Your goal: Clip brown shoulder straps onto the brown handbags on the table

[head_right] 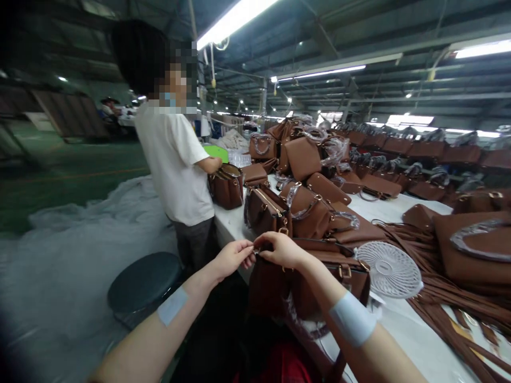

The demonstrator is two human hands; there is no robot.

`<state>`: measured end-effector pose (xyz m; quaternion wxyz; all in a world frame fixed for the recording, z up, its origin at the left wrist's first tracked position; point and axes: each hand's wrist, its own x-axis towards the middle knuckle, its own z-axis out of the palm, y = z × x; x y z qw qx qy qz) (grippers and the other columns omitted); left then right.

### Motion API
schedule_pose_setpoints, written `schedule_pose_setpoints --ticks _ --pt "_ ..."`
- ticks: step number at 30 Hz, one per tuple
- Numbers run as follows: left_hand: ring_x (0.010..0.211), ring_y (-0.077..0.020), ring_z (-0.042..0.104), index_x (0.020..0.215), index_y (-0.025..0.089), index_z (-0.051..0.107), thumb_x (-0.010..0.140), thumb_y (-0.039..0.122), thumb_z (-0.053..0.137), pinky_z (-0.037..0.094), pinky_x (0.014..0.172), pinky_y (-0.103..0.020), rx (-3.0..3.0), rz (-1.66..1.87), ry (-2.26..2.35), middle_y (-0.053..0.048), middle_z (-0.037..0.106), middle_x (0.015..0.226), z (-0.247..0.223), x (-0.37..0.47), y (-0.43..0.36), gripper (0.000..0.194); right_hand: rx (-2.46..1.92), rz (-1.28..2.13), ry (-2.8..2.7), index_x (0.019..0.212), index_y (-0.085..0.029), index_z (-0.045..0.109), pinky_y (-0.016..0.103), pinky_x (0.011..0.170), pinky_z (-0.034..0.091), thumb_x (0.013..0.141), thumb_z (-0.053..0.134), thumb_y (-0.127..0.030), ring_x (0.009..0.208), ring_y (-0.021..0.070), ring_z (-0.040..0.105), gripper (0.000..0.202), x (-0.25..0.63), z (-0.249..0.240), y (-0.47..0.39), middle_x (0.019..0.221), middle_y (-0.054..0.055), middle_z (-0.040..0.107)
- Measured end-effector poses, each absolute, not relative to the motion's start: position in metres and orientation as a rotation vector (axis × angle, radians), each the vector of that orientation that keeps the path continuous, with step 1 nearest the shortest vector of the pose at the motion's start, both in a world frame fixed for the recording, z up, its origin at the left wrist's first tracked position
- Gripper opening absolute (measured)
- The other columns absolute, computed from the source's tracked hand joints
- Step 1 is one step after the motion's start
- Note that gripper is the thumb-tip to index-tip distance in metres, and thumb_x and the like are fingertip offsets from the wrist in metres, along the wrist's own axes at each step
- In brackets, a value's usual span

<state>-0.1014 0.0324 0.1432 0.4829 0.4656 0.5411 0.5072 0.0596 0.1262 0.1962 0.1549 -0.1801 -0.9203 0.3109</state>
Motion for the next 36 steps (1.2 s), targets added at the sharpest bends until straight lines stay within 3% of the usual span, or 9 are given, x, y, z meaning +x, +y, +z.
schedule_pose_setpoints --ticks 3,6,9,13,20,26,28,31,36 --pt "0.053 -0.0087 0.059 0.094 0.014 0.055 0.089 0.029 0.051 0.046 0.054 -0.021 1.124 1.256 1.256 0.000 0.064 0.066 0.142 -0.105 0.030 0.016 -0.539 0.945 -2.641 0.102 -0.019 0.071 0.036 0.093 0.050 0.077 0.061 -0.016 0.099 0.0218 0.066 0.028 0.059 0.193 0.130 0.104 0.006 0.073" --pt "0.048 -0.0073 0.053 0.096 0.015 0.052 0.090 0.022 0.046 0.042 0.050 -0.019 1.167 1.295 1.275 0.003 0.061 0.060 0.141 -0.107 0.031 0.011 -0.547 0.902 -2.675 0.102 -0.021 0.072 0.037 0.095 0.048 0.083 0.062 -0.028 0.101 0.0236 0.066 0.024 0.058 0.193 0.130 0.106 0.006 0.074" --pt "0.045 -0.0067 0.048 0.100 0.015 0.051 0.090 0.018 0.043 0.038 0.049 -0.018 1.262 1.347 1.333 0.007 0.056 0.054 0.140 -0.107 0.032 0.013 -0.570 0.846 -2.704 0.100 -0.021 0.073 0.037 0.092 0.049 0.086 0.060 -0.038 0.098 0.0242 0.067 0.026 0.056 0.193 0.125 0.103 0.007 0.074" --pt "0.050 -0.0087 0.052 0.106 0.014 0.052 0.089 0.017 0.044 0.041 0.054 -0.020 1.411 1.365 1.363 0.007 0.055 0.053 0.142 -0.109 0.030 0.019 -0.574 0.795 -2.745 0.092 -0.021 0.073 0.033 0.087 0.049 0.087 0.058 -0.042 0.093 0.0231 0.068 0.026 0.052 0.193 0.122 0.098 0.006 0.075" --pt "0.059 -0.0110 0.060 0.105 0.016 0.053 0.091 0.022 0.043 0.044 0.057 -0.022 1.499 1.352 1.347 0.004 0.062 0.061 0.139 -0.111 0.026 0.019 -0.594 0.778 -2.727 0.085 -0.021 0.072 0.031 0.082 0.050 0.087 0.059 -0.041 0.086 0.0214 0.068 0.025 0.049 0.193 0.121 0.090 0.004 0.074" --pt "0.039 -0.0065 0.043 0.095 0.016 0.055 0.080 0.012 0.051 0.034 0.045 -0.018 1.099 1.356 1.383 0.009 0.054 0.048 0.142 -0.105 0.029 0.016 -0.504 0.359 -2.826 0.093 -0.022 0.073 0.032 0.080 0.049 0.091 0.057 -0.034 0.088 0.0220 0.067 0.020 0.050 0.192 0.112 0.093 0.005 0.074" --pt "0.036 -0.0058 0.038 0.088 0.016 0.055 0.083 0.016 0.047 0.029 0.041 -0.018 0.942 1.353 1.306 0.008 0.052 0.047 0.142 -0.104 0.031 0.009 -0.430 0.186 -2.869 0.095 -0.021 0.073 0.034 0.080 0.049 0.095 0.052 -0.032 0.088 0.0229 0.066 0.023 0.048 0.192 0.109 0.093 0.006 0.073" --pt "0.036 -0.0061 0.038 0.081 0.017 0.054 0.091 0.028 0.042 0.028 0.040 -0.018 0.834 1.421 1.344 0.006 0.052 0.048 0.133 -0.101 0.030 0.019 -0.414 0.114 -2.890 0.096 -0.018 0.072 0.033 0.079 0.048 0.098 0.047 -0.027 0.087 0.0224 0.065 0.027 0.046 0.193 0.108 0.090 0.007 0.072" --pt "0.041 -0.0059 0.042 0.075 0.018 0.053 0.087 0.033 0.051 0.029 0.040 -0.017 0.800 1.369 1.489 0.006 0.051 0.053 0.107 -0.085 0.019 0.020 -0.443 0.152 -2.910 0.095 -0.018 0.073 0.028 0.078 0.047 0.099 0.048 -0.026 0.087 0.0192 0.065 0.026 0.044 0.195 0.106 0.088 0.007 0.070"
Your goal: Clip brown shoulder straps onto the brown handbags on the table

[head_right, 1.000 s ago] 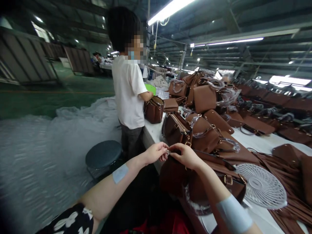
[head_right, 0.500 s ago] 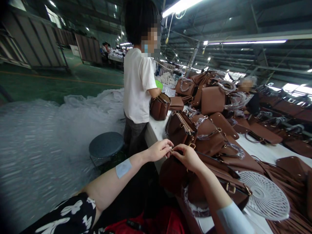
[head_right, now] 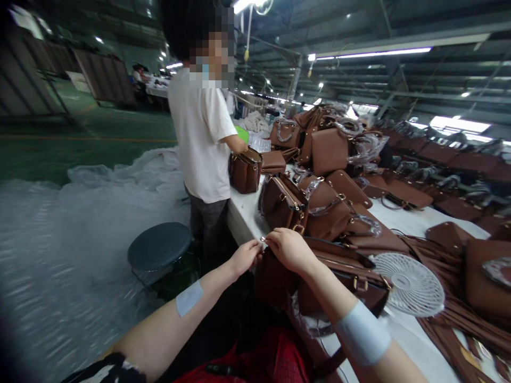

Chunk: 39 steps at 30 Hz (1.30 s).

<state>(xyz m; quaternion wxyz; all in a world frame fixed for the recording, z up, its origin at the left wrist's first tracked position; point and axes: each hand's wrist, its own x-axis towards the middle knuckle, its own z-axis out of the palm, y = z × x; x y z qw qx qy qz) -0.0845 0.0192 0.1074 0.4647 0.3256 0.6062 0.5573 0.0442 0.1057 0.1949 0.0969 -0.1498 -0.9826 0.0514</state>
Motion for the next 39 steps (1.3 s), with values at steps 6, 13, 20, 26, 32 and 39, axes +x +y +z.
schedule_pose_setpoints --ticks 6,13,20,26,32,39 --pt "0.044 -0.0067 0.043 0.077 0.017 0.056 0.074 0.052 0.065 0.029 0.041 -0.019 0.762 1.419 1.409 0.006 0.051 0.058 0.101 -0.079 0.010 0.036 -0.414 0.197 -2.900 0.097 -0.017 0.073 0.027 0.078 0.045 0.098 0.052 -0.026 0.089 0.0182 0.066 0.024 0.045 0.198 0.109 0.094 0.008 0.072" --pt "0.072 -0.0203 0.064 0.081 0.019 0.066 0.087 0.033 0.056 0.048 0.068 -0.032 1.557 1.613 2.050 -0.006 0.070 0.080 0.108 -0.072 0.006 0.018 -0.292 0.215 -2.891 0.100 -0.017 0.073 0.026 0.078 0.045 0.097 0.051 -0.022 0.090 0.0174 0.066 0.022 0.044 0.190 0.118 0.097 0.007 0.073" --pt "0.083 -0.0242 0.063 0.081 0.019 0.060 0.088 0.018 0.052 0.051 0.076 -0.035 1.985 1.506 2.412 -0.009 0.065 0.086 0.114 -0.066 0.001 0.011 -0.317 0.025 -2.976 0.092 -0.017 0.072 0.026 0.075 0.042 0.098 0.048 -0.024 0.086 0.0169 0.064 0.026 0.041 0.193 0.117 0.090 0.006 0.072" --pt "0.087 -0.0225 0.063 0.086 0.020 0.057 0.091 0.015 0.049 0.051 0.079 -0.034 2.035 1.501 2.349 -0.009 0.065 0.091 0.115 -0.061 0.000 0.010 -0.256 0.050 -2.991 0.084 -0.017 0.071 0.027 0.072 0.040 0.097 0.049 -0.021 0.080 0.0169 0.060 0.026 0.043 0.195 0.120 0.083 0.006 0.068" --pt "0.080 -0.0205 0.061 0.077 0.022 0.051 0.090 0.016 0.050 0.049 0.073 -0.032 1.852 1.422 2.262 -0.005 0.062 0.082 0.118 -0.066 0.002 0.014 -0.177 0.090 -2.997 0.083 -0.018 0.071 0.027 0.071 0.040 0.098 0.047 -0.020 0.079 0.0175 0.059 0.029 0.044 0.194 0.126 0.080 0.005 0.067" --pt "0.089 -0.0230 0.061 0.089 0.020 0.056 0.089 0.014 0.046 0.050 0.080 -0.036 1.879 1.448 2.271 -0.010 0.064 0.094 0.120 -0.059 0.000 0.012 -0.187 0.058 -3.026 0.079 -0.019 0.070 0.028 0.070 0.040 0.094 0.050 -0.016 0.077 0.0180 0.058 0.025 0.044 0.194 0.123 0.079 0.005 0.066"
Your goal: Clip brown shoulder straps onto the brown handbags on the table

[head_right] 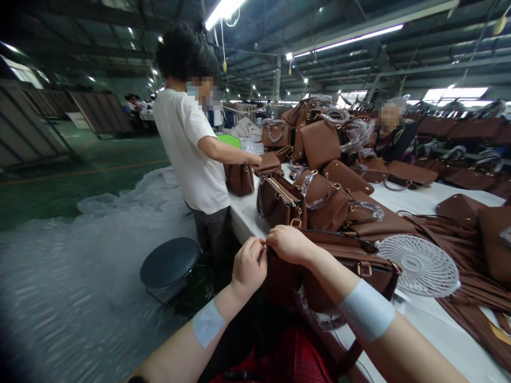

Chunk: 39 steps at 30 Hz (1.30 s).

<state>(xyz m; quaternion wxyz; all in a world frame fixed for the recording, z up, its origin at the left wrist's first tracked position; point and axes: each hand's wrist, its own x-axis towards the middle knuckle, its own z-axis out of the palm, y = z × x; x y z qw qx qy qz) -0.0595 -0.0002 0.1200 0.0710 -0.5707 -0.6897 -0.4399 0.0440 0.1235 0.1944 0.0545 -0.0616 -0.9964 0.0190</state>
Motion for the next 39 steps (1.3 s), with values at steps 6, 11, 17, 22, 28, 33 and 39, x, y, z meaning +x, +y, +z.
schedule_pose_setpoints --ticks 6,11,17,22,28,33,39 --pt "0.078 -0.0176 0.061 0.071 0.020 0.055 0.086 0.019 0.054 0.049 0.073 -0.030 -1.891 -1.671 -2.115 -0.004 0.064 0.080 0.119 -0.081 0.007 0.014 -0.153 0.078 -3.018 0.077 -0.017 0.071 0.028 0.070 0.041 0.092 0.052 -0.016 0.076 0.0180 0.058 0.024 0.046 0.194 0.125 0.077 0.006 0.065" --pt "0.076 -0.0162 0.061 0.070 0.019 0.058 0.085 0.025 0.055 0.051 0.072 -0.028 -1.938 -1.827 -2.115 -0.004 0.065 0.079 0.114 -0.091 0.012 0.017 -0.260 0.110 -2.941 0.079 -0.018 0.071 0.026 0.073 0.044 0.092 0.054 -0.018 0.078 0.0167 0.060 0.021 0.048 0.194 0.120 0.079 0.005 0.066" --pt "0.077 -0.0174 0.064 0.076 0.019 0.062 0.087 0.033 0.057 0.055 0.068 -0.027 -1.951 -1.839 -2.087 -0.005 0.066 0.082 0.119 -0.086 0.009 0.019 -0.594 0.279 -2.277 0.095 -0.021 0.069 0.029 0.082 0.049 0.099 0.044 -0.030 0.091 0.0184 0.063 0.027 0.094 0.217 0.100 0.097 0.008 0.067" --pt "0.083 -0.0172 0.066 0.090 0.018 0.066 0.091 0.032 0.051 0.056 0.071 -0.027 -1.990 -1.920 -2.025 -0.007 0.068 0.092 0.127 -0.085 0.009 0.021 -0.931 0.069 -1.783 0.091 -0.022 0.069 0.035 0.086 0.049 0.093 0.048 -0.032 0.092 0.0226 0.063 0.023 0.190 0.218 0.116 0.094 0.008 0.067" --pt "0.091 -0.0177 0.066 0.107 0.019 0.066 0.088 0.024 0.055 0.056 0.081 -0.030 -2.021 -1.861 -2.066 -0.008 0.070 0.104 0.124 -0.076 0.018 0.023 -1.308 0.240 -1.898 0.112 -0.020 0.064 0.042 0.090 0.050 0.077 0.052 -0.031 0.094 0.0263 0.065 0.039 0.289 0.154 0.152 0.108 0.010 0.066" --pt "0.086 -0.0165 0.065 0.099 0.018 0.067 0.086 0.019 0.055 0.054 0.078 -0.029 -1.951 -1.839 -2.051 -0.006 0.070 0.097 0.125 -0.069 0.020 0.018 -1.300 0.328 -2.088 0.126 -0.020 0.058 0.039 0.092 0.051 0.073 0.053 -0.029 0.109 0.0280 0.062 0.054 0.312 0.118 0.158 0.120 0.012 0.063" --pt "0.085 -0.0172 0.066 0.092 0.018 0.068 0.088 0.023 0.054 0.054 0.075 -0.029 -1.969 -1.823 -2.009 -0.006 0.071 0.092 0.124 -0.074 0.018 0.016 -1.546 0.105 -2.110 0.106 -0.019 0.071 0.035 0.077 0.050 0.075 0.048 -0.021 0.087 0.0278 0.068 0.038 0.315 0.114 0.171 0.093 0.010 0.073"
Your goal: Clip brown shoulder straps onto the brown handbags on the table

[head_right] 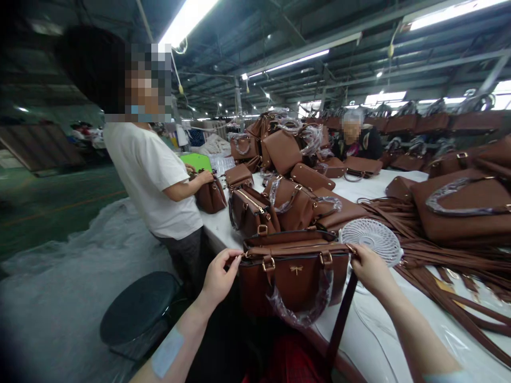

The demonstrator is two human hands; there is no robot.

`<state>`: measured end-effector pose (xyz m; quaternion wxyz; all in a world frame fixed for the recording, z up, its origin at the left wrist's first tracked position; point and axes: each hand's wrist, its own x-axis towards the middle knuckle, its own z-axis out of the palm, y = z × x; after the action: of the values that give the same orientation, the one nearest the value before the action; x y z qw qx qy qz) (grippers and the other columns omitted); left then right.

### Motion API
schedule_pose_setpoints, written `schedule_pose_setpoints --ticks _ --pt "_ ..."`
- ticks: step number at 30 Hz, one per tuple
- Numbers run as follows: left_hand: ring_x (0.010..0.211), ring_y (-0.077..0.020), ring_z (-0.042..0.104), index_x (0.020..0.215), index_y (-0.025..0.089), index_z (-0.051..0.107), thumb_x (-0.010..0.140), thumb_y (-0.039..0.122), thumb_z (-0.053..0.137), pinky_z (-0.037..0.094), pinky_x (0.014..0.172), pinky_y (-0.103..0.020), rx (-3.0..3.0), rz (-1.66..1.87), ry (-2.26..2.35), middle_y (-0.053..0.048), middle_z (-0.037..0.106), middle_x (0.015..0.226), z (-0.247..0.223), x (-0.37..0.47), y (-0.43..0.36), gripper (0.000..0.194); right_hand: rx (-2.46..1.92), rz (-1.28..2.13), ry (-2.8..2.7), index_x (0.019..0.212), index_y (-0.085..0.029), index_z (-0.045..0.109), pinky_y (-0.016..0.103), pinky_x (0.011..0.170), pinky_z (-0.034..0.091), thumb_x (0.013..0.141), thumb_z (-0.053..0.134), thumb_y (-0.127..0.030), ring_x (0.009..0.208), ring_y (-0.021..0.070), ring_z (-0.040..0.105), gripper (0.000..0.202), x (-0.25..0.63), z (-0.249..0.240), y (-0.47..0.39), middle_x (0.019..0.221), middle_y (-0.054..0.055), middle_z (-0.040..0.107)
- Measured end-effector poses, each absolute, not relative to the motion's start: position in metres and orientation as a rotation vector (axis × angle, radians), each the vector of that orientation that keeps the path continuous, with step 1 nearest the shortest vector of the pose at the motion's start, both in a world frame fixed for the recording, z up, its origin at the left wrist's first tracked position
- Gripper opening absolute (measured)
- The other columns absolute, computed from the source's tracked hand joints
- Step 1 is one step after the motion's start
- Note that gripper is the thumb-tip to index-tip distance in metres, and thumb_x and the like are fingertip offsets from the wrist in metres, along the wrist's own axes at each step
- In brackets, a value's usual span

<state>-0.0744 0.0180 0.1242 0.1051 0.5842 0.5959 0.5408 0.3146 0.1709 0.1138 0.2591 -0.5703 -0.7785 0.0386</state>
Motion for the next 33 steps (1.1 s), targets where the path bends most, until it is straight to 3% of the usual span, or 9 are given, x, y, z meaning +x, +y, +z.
schedule_pose_setpoints --ticks 6,11,14,21,26,30,33 --pt "0.084 -0.0178 0.065 0.090 0.018 0.069 0.087 0.026 0.055 0.052 0.076 -0.030 1.810 1.490 1.751 -0.005 0.071 0.090 0.132 -0.079 0.021 0.016 -1.766 0.152 -2.018 0.130 -0.023 0.062 0.035 0.069 0.044 0.087 0.043 -0.022 0.083 0.0295 0.068 0.046 0.312 0.102 0.184 0.095 0.012 0.074" --pt "0.082 -0.0179 0.065 0.084 0.018 0.069 0.088 0.028 0.054 0.051 0.077 -0.030 1.887 1.398 1.738 -0.005 0.071 0.087 0.155 -0.082 0.029 0.018 -1.723 0.297 -1.981 0.103 -0.018 0.072 0.038 0.066 0.041 0.091 0.045 -0.033 0.077 0.0330 0.067 0.033 0.299 0.088 0.184 0.087 0.018 0.074" --pt "0.091 -0.0186 0.066 0.089 0.019 0.070 0.091 0.028 0.051 0.051 0.084 -0.031 1.989 1.327 1.714 -0.005 0.072 0.094 0.172 -0.077 0.041 0.021 -1.683 0.330 -1.915 0.097 -0.017 0.071 0.039 0.066 0.040 0.090 0.044 -0.032 0.077 0.0337 0.066 0.032 0.296 0.084 0.184 0.085 0.018 0.073" --pt "0.096 -0.0204 0.067 0.100 0.019 0.072 0.085 0.026 0.060 0.050 0.088 -0.030 2.286 0.654 1.526 -0.005 0.074 0.102 0.204 -0.042 0.081 0.021 -1.491 0.485 -1.745 0.088 -0.020 0.068 0.035 0.070 0.044 0.083 0.043 -0.032 0.073 0.0250 0.062 0.028 0.303 0.106 0.198 0.074 0.008 0.069" --pt "0.095 -0.0194 0.067 0.104 0.019 0.071 0.089 0.033 0.054 0.050 0.086 -0.029 2.384 0.663 1.441 -0.005 0.074 0.103 0.236 -0.007 0.103 0.027 -1.271 0.706 -1.646 0.097 -0.018 0.069 0.030 0.063 0.048 0.081 0.047 -0.039 0.065 0.0182 0.061 0.035 0.298 0.142 0.204 0.077 0.006 0.068" --pt "0.091 -0.0220 0.067 0.111 0.020 0.068 0.081 0.049 0.063 0.052 0.081 -0.030 2.496 0.583 1.357 -0.006 0.073 0.103 0.251 0.041 0.123 0.042 -1.029 1.124 -1.550 0.106 -0.015 0.070 0.024 0.046 0.033 0.075 0.065 -0.037 0.051 0.0101 0.044 0.039 0.295 0.171 0.195 0.075 0.004 0.064" --pt "0.088 -0.0236 0.067 0.098 0.021 0.071 0.078 0.050 0.066 0.052 0.078 -0.032 2.488 0.414 1.452 -0.006 0.073 0.096 0.250 0.077 0.141 0.035 -0.881 1.416 -1.465 0.105 -0.015 0.073 0.023 0.044 0.024 0.068 0.074 -0.031 0.050 0.0077 0.036 0.041 0.300 0.181 0.189 0.075 0.004 0.063"
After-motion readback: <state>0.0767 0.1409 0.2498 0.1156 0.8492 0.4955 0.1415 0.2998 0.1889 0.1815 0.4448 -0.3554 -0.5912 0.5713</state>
